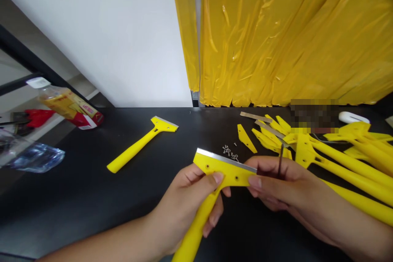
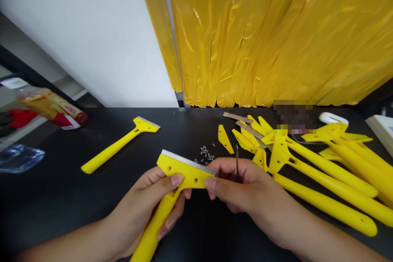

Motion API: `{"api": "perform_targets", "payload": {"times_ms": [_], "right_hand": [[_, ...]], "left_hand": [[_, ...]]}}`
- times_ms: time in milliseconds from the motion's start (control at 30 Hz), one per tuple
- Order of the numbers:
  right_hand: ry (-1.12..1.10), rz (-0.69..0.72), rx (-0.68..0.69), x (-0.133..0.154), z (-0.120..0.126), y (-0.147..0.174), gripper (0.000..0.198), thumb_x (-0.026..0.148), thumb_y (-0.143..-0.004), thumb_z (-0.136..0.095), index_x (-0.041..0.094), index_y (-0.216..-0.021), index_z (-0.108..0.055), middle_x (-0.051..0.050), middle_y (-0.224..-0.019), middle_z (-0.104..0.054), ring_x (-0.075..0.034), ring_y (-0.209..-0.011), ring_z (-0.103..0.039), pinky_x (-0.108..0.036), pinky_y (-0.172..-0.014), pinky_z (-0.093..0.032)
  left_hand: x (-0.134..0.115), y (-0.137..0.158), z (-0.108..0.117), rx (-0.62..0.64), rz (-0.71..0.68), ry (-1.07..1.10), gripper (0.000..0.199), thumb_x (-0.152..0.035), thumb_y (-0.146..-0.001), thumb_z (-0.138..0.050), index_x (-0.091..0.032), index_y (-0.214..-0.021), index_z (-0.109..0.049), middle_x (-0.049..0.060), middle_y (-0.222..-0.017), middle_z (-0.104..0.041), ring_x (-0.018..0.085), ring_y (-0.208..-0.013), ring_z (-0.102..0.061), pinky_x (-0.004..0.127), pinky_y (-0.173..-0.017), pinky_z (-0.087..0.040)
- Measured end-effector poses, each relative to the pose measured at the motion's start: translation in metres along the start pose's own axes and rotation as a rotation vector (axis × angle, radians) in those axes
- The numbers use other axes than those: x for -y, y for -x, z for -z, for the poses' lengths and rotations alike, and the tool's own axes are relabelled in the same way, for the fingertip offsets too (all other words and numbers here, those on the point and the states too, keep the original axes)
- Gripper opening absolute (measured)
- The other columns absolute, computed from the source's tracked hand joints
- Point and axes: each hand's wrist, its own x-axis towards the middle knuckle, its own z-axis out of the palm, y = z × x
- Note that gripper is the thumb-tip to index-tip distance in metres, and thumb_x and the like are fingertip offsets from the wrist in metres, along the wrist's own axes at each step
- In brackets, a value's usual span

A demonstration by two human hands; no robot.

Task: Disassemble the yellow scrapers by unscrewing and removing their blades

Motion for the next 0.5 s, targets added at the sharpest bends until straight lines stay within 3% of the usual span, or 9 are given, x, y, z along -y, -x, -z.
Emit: {"api": "perform_targets", "payload": {"times_ms": [200,367,500], "right_hand": [[0.003,-0.002,0.065,-0.002,0.002,0.000,0.038,0.055,-0.090,-0.086,0.020,-0.086,-0.071,0.004,-0.075,-0.054,-0.008,-0.059,-0.028,-0.027,-0.052,-0.018],[0.428,0.104,0.031,0.006,0.005,0.002,0.042,0.061,-0.097,-0.076,0.022,-0.085,-0.069,0.003,-0.076,-0.048,-0.012,-0.069,-0.039,-0.028,-0.061,-0.029],[0.519,0.101,0.062,0.009,0.007,0.004,0.042,0.064,-0.102,-0.067,0.024,-0.092,-0.071,0.003,-0.081,-0.051,-0.015,-0.075,-0.043,-0.029,-0.066,-0.033]], "left_hand": [[-0.002,0.003,-0.003,-0.020,0.018,-0.093,0.031,-0.047,-0.099,-0.077,-0.017,-0.093,-0.071,-0.004,-0.053,-0.056,0.005,-0.036,-0.040,0.015,-0.036,-0.031],[-0.003,0.001,-0.001,-0.025,0.077,-0.025,0.031,-0.044,-0.099,-0.077,-0.020,-0.085,-0.063,-0.006,-0.054,-0.053,0.004,-0.035,-0.035,0.014,-0.035,-0.031],[-0.003,-0.001,0.001,0.029,0.130,0.040,0.030,-0.042,-0.098,-0.077,-0.021,-0.084,-0.062,-0.006,-0.053,-0.052,0.005,-0.037,-0.034,0.014,-0.036,-0.033]]}}
